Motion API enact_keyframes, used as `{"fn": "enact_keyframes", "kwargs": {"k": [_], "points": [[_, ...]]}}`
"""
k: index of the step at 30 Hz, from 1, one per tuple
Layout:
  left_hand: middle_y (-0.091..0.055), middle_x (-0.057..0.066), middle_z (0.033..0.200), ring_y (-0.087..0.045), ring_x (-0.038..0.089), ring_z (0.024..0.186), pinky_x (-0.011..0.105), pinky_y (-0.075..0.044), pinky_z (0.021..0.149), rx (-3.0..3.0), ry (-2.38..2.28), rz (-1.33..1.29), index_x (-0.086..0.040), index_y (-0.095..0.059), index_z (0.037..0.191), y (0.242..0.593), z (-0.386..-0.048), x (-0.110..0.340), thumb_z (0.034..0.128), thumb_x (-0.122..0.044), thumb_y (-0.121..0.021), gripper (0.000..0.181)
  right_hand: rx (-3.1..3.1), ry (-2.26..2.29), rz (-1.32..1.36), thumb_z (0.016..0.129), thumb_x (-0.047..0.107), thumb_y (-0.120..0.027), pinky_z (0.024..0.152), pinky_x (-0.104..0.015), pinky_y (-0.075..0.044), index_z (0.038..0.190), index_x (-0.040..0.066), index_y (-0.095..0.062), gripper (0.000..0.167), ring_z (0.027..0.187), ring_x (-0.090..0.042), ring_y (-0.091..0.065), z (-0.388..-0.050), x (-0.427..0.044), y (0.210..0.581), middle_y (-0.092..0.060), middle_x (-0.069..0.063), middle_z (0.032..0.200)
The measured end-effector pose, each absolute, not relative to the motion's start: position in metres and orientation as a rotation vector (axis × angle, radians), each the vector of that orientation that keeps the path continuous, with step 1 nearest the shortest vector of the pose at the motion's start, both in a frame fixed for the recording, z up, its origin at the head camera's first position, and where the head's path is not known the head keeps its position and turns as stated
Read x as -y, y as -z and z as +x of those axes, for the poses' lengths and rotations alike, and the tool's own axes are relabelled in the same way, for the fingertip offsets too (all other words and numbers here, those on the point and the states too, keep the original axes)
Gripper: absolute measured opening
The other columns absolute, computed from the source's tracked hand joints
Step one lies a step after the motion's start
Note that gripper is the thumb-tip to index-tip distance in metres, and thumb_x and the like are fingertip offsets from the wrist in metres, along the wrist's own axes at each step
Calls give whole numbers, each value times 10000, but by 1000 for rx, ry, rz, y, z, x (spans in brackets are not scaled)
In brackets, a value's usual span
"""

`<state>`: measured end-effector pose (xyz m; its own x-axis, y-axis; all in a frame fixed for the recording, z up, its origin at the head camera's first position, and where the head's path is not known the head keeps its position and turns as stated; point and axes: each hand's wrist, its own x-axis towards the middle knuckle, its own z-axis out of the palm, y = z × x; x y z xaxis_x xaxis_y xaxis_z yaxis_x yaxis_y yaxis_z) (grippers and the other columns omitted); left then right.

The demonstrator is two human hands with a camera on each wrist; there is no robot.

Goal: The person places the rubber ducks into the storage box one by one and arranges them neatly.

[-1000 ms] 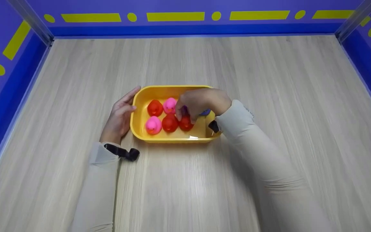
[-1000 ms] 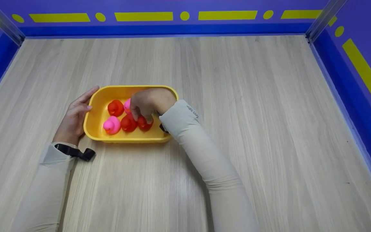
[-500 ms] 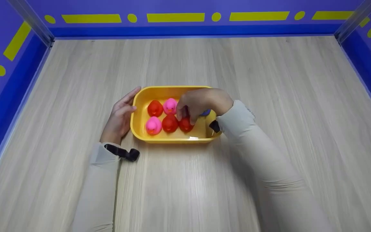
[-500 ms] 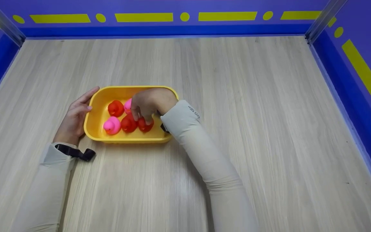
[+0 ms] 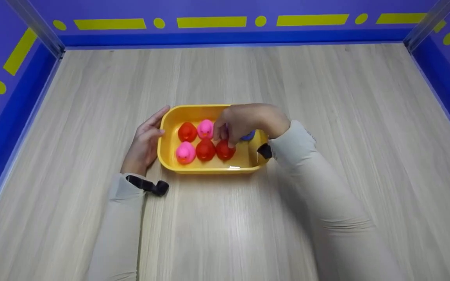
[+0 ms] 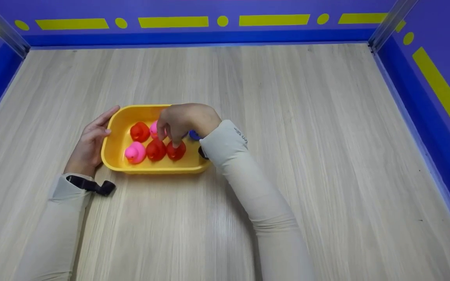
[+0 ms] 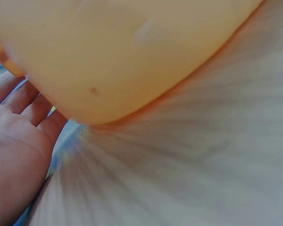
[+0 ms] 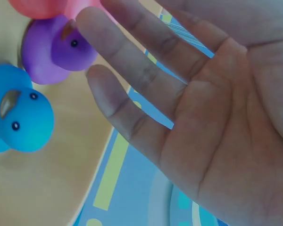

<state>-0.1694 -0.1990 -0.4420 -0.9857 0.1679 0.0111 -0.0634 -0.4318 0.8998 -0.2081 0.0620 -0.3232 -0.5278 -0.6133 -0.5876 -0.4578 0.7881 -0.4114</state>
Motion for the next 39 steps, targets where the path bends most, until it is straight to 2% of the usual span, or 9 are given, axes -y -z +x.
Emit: {"fn": "enact_keyframes", "kwargs": {"k": [11, 15, 20, 26, 39], "points": [[-452, 106, 1461, -446, 176, 1307, 335, -335, 1141, -1591, -2543, 146, 45, -328, 1461, 441, -169, 198, 807, 90, -363, 656, -2248, 353, -838, 848, 94, -690, 832, -314, -552, 1190, 205, -666, 359, 975, -185, -586, -207, -83, 317, -651, 2, 1089], [-498, 84, 1417, -469, 175, 1278, 334, -353, 1129, -1574, -2560, 150, 43, -356, 1450, 441, -169, 198, 801, 93, -358, 652, -2251, 413, -885, 851, 82, -675, 817, -319, -555, 1184, 187, -677, 349, 953, -175, -615, -207, -94, 315, -676, -10, 1118], [-521, 66, 1394, -479, 166, 1270, 330, -350, 1130, -1572, -2567, 159, 41, -379, 1439, 441, -169, 198, 803, 97, -371, 639, -2284, 427, -900, 848, 105, -704, 855, -337, -552, 1179, 173, -680, 339, 955, -172, -640, -206, -104, 314, -688, -23, 1119], [-509, 73, 1408, -476, 168, 1275, 342, -333, 1142, -1566, -2563, 157, 38, -373, 1444, 442, -169, 198, 806, 98, -367, 640, -2296, 470, -945, 836, 59, -705, 879, -359, -554, 1184, 131, -680, 357, 1001, -197, -648, -206, -117, 314, -694, -24, 1117], [-483, 80, 1430, -450, 173, 1301, 334, -331, 1143, -1580, -2555, 167, 54, -326, 1458, 443, -169, 199, 803, 96, -366, 658, -2357, 555, -955, 853, 37, -663, 927, -383, -526, 1168, 123, -691, 327, 1031, -196, -615, -204, -143, 319, -693, -22, 1135]]}}
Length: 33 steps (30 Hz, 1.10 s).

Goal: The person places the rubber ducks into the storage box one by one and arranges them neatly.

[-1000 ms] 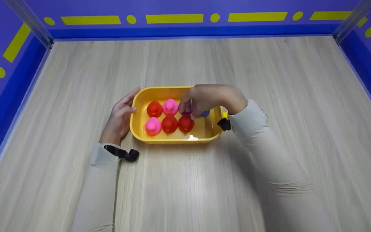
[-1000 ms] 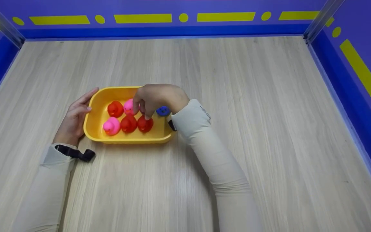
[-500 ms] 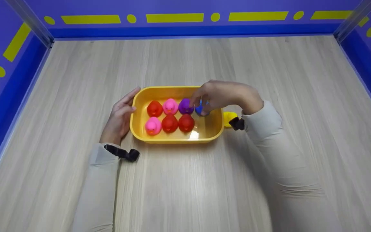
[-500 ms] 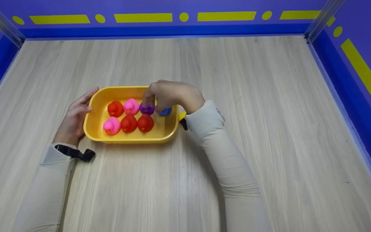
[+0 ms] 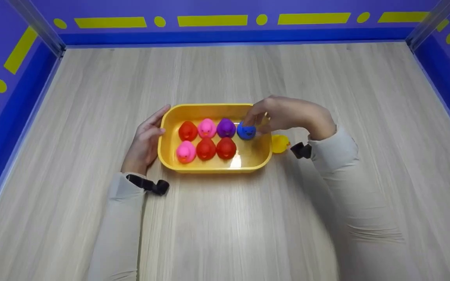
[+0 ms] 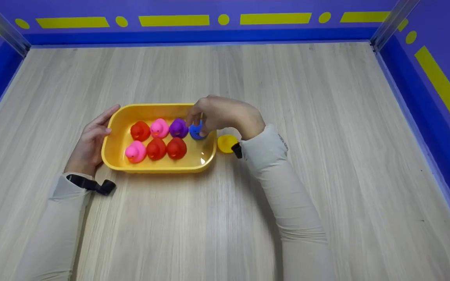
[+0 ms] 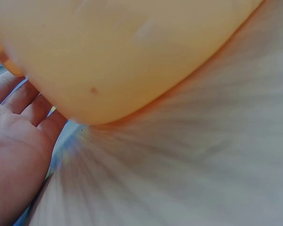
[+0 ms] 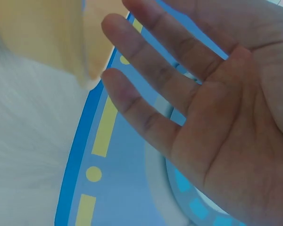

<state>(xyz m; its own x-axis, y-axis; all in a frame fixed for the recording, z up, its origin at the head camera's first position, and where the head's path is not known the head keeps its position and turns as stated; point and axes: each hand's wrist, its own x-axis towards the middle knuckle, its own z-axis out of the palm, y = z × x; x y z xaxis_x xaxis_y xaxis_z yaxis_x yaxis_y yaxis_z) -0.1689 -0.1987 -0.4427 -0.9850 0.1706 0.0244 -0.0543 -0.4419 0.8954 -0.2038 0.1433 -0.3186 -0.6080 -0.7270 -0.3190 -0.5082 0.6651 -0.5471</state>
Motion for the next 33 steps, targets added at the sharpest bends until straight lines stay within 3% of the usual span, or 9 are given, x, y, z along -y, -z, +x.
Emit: {"fn": "enact_keyframes", "kwargs": {"k": [11, 28, 33], "points": [[-500, 79, 1412, -474, 187, 1279, 345, -345, 1135, -1540, -2569, 151, 30, -366, 1450, 443, -169, 199, 812, 93, -361, 642, -2398, 594, -1001, 839, 40, -699, 913, -414, -526, 1102, 83, -706, 267, 973, -210, -621, -203, -162, 321, -705, -73, 1055], [-538, 26, 1381, -455, 176, 1308, 327, -331, 1142, -1577, -2557, 154, 47, -353, 1448, 442, -169, 199, 806, 88, -367, 644, -2470, 595, -866, 847, 138, -716, 868, -386, -532, 1021, 155, -725, 175, 964, -177, -606, -198, -191, 333, -704, 28, 997], [-534, 41, 1376, -468, 184, 1284, 321, -362, 1121, -1557, -2567, 169, 48, -345, 1453, 443, -169, 199, 802, 94, -362, 652, -2453, 617, -859, 838, 83, -707, 876, -408, -517, 1020, 139, -722, 191, 977, -203, -613, -198, -198, 338, -706, 6, 992]]}}
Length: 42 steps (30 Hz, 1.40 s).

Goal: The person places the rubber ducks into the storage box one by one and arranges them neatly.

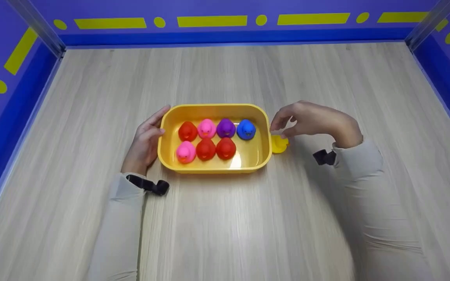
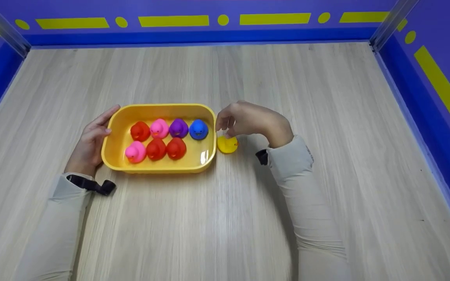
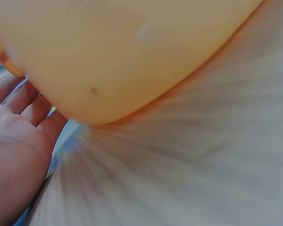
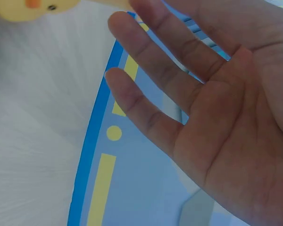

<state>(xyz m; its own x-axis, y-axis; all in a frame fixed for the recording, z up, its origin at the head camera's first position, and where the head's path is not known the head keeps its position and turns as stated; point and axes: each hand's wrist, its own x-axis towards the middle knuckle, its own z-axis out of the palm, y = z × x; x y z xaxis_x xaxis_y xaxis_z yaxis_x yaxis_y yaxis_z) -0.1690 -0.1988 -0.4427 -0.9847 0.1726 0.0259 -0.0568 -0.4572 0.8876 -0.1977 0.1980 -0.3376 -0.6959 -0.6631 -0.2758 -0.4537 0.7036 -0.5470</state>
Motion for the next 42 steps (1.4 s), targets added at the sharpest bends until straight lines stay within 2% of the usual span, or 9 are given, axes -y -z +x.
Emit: {"fn": "enact_keyframes", "kwargs": {"k": [3, 13, 22, 25, 32, 42], "points": [[-525, 60, 1384, -474, 189, 1272, 328, -365, 1118, -1548, -2574, 172, 45, -355, 1450, 443, -169, 199, 802, 98, -358, 650, -2441, 628, -862, 823, 44, -704, 880, -430, -509, 1012, 127, -721, 207, 977, -209, -618, -198, -202, 341, -708, -9, 990], [-489, 81, 1427, -432, 191, 1329, 354, -306, 1157, -1551, -2568, 157, 52, -342, 1452, 442, -169, 199, 808, 98, -372, 646, -2406, 619, -835, 816, 2, -683, 819, -349, -507, 1024, 150, -724, 259, 989, -213, -622, -196, -210, 352, -704, -8, 1011], [-498, 59, 1418, -437, 177, 1321, 337, -327, 1145, -1548, -2568, 169, 39, -343, 1456, 443, -168, 199, 811, 98, -376, 649, -2384, 633, -845, 799, -13, -690, 895, -452, -507, 1079, 124, -727, 314, 1008, -245, -618, -193, -214, 359, -694, -41, 1075], [-502, 54, 1414, -438, 179, 1321, 333, -333, 1141, -1545, -2567, 173, 36, -344, 1456, 443, -168, 200, 812, 99, -374, 648, -2373, 635, -856, 804, -4, -695, 900, -437, -517, 1078, 116, -726, 300, 971, -220, -624, -193, -216, 362, -694, -39, 1066], [-522, 57, 1391, -464, 179, 1289, 312, -377, 1108, -1572, -2567, 173, 41, -366, 1445, 444, -170, 200, 802, 96, -377, 646, -2392, 636, -833, 804, 12, -688, 816, -341, -505, 1061, 157, -723, 297, 909, -166, -601, -192, -217, 366, -692, 16, 1015], [-509, 72, 1407, -461, 177, 1290, 349, -328, 1145, -1592, -2562, 174, 43, -376, 1440, 443, -169, 200, 804, 102, -377, 638, -2387, 669, -820, 818, 0, -665, 843, -365, -521, 1084, 137, -708, 302, 921, -191, -612, -190, -220, 370, -679, -15, 1069]]}}
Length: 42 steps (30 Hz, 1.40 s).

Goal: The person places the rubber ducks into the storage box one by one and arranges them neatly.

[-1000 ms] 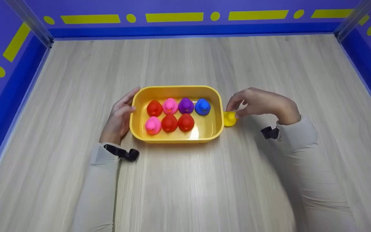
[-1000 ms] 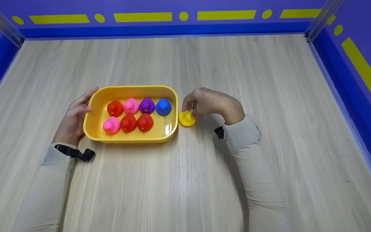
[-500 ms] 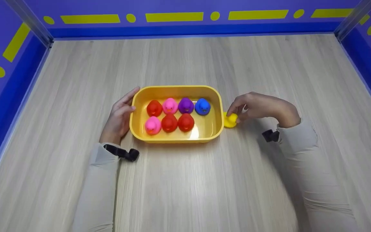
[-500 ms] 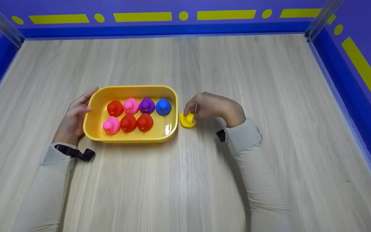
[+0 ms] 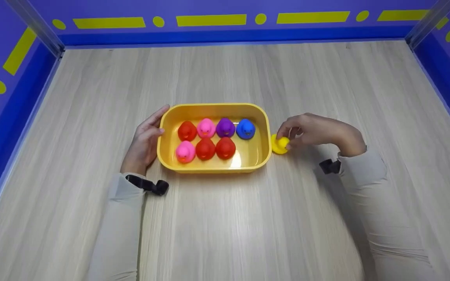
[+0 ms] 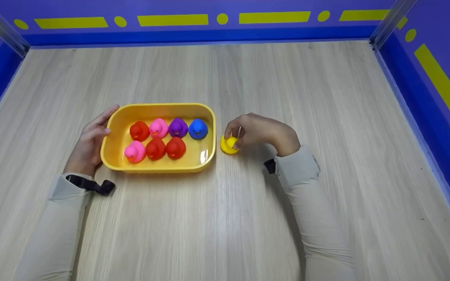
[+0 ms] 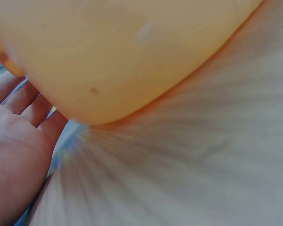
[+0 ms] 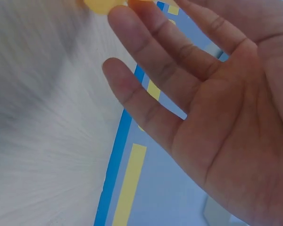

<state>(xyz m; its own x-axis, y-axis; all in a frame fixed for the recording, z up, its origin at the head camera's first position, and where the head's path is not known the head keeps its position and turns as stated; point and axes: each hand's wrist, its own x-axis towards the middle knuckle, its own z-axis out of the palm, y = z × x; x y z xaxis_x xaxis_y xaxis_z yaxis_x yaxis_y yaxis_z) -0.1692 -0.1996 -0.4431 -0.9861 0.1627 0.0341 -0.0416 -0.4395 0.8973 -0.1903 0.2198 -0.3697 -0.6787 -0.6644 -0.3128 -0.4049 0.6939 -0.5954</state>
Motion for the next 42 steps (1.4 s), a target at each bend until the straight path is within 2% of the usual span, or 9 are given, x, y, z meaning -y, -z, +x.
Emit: {"fn": "enact_keyframes", "kwargs": {"k": [8, 14, 22, 31, 42], "points": [[-520, 62, 1396, -468, 179, 1286, 346, -333, 1142, -1568, -2570, 174, 32, -382, 1440, 443, -169, 199, 805, 100, -381, 639, -2412, 619, -892, 848, 29, -645, 891, -424, -523, 1121, 130, -721, 301, 950, -223, -608, -190, -222, 371, -644, -56, 1100], [-539, 33, 1373, -462, 174, 1298, 314, -358, 1123, -1559, -2568, 166, 38, -366, 1445, 444, -170, 200, 795, 99, -382, 653, -2438, 615, -836, 833, 50, -681, 852, -383, -519, 1128, 146, -719, 312, 946, -202, -604, -191, -223, 370, -656, -35, 1108], [-515, 46, 1390, -460, 184, 1292, 312, -381, 1107, -1561, -2556, 195, 27, -366, 1451, 444, -169, 200, 814, 93, -371, 640, -2412, 680, -855, 784, -58, -678, 873, -439, -533, 1111, 116, -720, 373, 930, -239, -631, -190, -226, 369, -649, -83, 1074], [-530, 50, 1375, -464, 179, 1292, 318, -362, 1122, -1560, -2567, 170, 51, -360, 1444, 443, -169, 199, 812, 100, -371, 634, -2464, 628, -844, 767, -51, -688, 787, -341, -506, 1096, 144, -717, 384, 900, -206, -600, -192, -226, 371, -665, -36, 1026], [-484, 98, 1429, -465, 174, 1290, 314, -376, 1109, -1582, -2561, 176, 46, -360, 1446, 443, -169, 200, 818, 104, -377, 631, -2494, 625, -781, 756, -42, -699, 781, -360, -514, 1042, 97, -699, 318, 923, -254, -610, -190, -224, 367, -643, -72, 1042]]}}
